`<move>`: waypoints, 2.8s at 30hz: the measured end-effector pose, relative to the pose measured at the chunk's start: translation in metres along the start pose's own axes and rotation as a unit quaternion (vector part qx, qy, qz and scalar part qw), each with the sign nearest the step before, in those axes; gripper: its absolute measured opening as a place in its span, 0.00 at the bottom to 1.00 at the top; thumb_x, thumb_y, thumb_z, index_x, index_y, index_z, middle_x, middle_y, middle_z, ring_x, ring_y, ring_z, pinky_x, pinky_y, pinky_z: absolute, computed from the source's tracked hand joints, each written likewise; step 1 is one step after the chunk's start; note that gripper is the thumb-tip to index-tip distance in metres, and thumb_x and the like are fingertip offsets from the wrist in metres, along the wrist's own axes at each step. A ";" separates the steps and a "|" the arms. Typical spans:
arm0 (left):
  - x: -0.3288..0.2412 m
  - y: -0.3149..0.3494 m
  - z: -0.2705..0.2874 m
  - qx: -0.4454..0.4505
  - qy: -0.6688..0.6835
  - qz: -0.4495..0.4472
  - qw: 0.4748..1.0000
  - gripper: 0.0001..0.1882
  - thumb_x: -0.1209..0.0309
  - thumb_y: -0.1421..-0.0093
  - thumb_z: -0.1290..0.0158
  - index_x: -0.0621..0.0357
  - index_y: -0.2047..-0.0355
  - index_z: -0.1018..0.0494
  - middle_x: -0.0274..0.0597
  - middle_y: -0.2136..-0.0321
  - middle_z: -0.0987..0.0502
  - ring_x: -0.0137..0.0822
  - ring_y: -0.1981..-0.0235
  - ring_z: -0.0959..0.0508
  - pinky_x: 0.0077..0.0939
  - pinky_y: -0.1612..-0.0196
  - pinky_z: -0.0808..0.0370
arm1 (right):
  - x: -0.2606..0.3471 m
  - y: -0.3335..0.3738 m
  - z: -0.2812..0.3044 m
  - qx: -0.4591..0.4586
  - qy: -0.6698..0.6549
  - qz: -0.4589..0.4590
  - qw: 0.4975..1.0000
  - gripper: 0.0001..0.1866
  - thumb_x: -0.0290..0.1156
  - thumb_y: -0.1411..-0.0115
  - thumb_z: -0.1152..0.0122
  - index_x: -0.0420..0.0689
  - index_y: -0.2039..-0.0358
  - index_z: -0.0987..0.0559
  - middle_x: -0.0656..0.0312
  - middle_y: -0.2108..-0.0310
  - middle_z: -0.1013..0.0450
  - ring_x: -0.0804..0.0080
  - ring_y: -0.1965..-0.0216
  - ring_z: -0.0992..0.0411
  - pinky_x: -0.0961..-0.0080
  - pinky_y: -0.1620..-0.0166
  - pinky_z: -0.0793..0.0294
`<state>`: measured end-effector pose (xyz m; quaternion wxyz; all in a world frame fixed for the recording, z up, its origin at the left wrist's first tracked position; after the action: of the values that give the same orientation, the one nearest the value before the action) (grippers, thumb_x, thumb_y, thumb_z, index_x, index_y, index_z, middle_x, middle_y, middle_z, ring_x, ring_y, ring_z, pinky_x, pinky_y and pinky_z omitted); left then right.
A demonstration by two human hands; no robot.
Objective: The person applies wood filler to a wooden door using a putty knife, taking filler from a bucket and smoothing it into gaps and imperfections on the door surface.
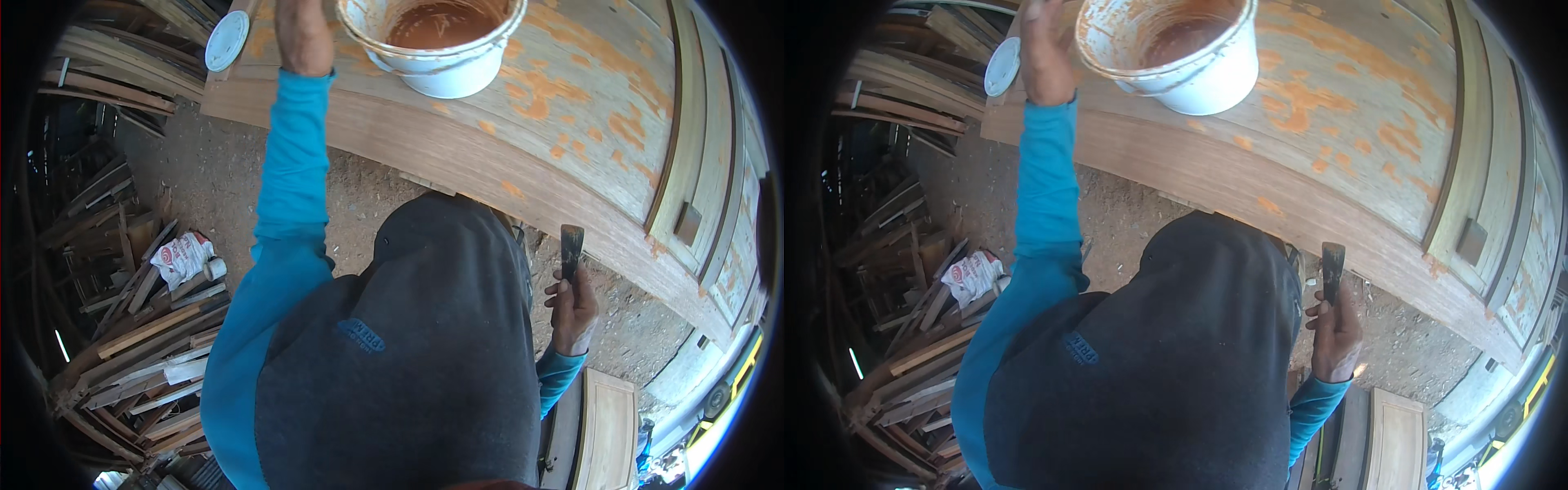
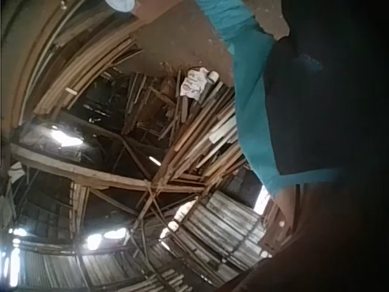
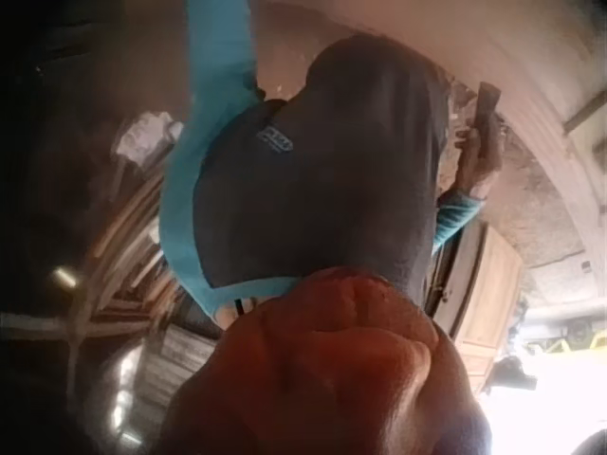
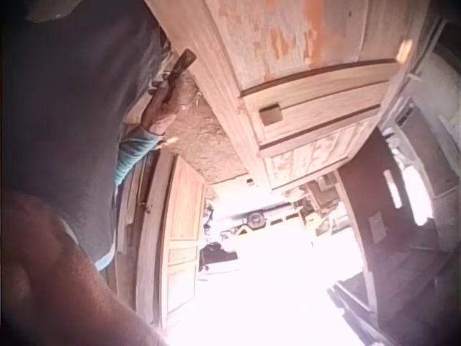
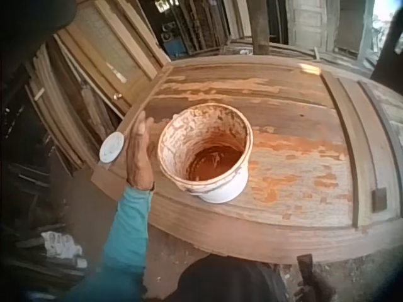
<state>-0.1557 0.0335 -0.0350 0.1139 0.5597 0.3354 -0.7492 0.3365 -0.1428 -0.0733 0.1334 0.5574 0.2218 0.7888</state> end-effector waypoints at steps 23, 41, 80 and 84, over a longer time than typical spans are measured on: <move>-0.064 0.129 -0.041 0.107 0.106 -0.178 0.972 0.29 0.65 0.26 0.49 0.69 0.30 0.36 0.60 0.35 0.35 0.52 0.31 0.34 0.45 0.30 0.34 | 0.208 -0.075 -0.121 -0.062 0.372 0.393 0.839 0.13 0.21 0.35 0.44 0.36 0.50 0.22 0.44 0.63 0.24 0.47 0.57 0.20 0.55 0.57 0.21; -0.055 0.144 -0.023 0.126 0.076 -0.201 0.968 0.30 0.69 0.33 0.45 0.66 0.34 0.37 0.57 0.39 0.36 0.54 0.35 0.35 0.51 0.30 0.37 | 0.193 -0.168 -0.180 -0.024 0.462 0.380 0.801 0.08 0.28 0.38 0.40 0.40 0.62 0.16 0.45 0.63 0.17 0.44 0.58 0.18 0.52 0.53 0.18; -0.051 0.060 -0.031 0.088 0.204 0.062 0.973 0.27 0.64 0.25 0.56 0.70 0.32 0.39 0.60 0.36 0.31 0.47 0.37 0.26 0.44 0.35 0.25 | 0.143 -0.032 -0.127 0.067 -0.425 0.199 0.881 0.16 0.28 0.27 0.44 0.34 0.43 0.24 0.57 0.56 0.20 0.71 0.58 0.21 0.73 0.52 0.21; -0.002 0.020 -0.005 0.105 0.206 0.112 0.966 0.29 0.61 0.25 0.53 0.70 0.32 0.38 0.58 0.35 0.31 0.47 0.36 0.27 0.44 0.32 0.28 | 0.087 -0.016 -0.129 0.011 -0.498 0.174 0.850 0.18 0.28 0.27 0.45 0.35 0.40 0.25 0.56 0.56 0.20 0.69 0.58 0.20 0.72 0.53 0.21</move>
<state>-0.1404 0.0210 -0.0419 0.0658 0.7445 0.2060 -0.6317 0.1847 -0.1150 -0.0457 0.0804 0.9062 0.0333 0.4139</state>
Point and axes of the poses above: each hand's wrist, its own y-axis away from the middle knuckle, its own z-axis out of the back of the hand, x = y × z, the point moved 1 cm from there along -y, towards the middle knuckle
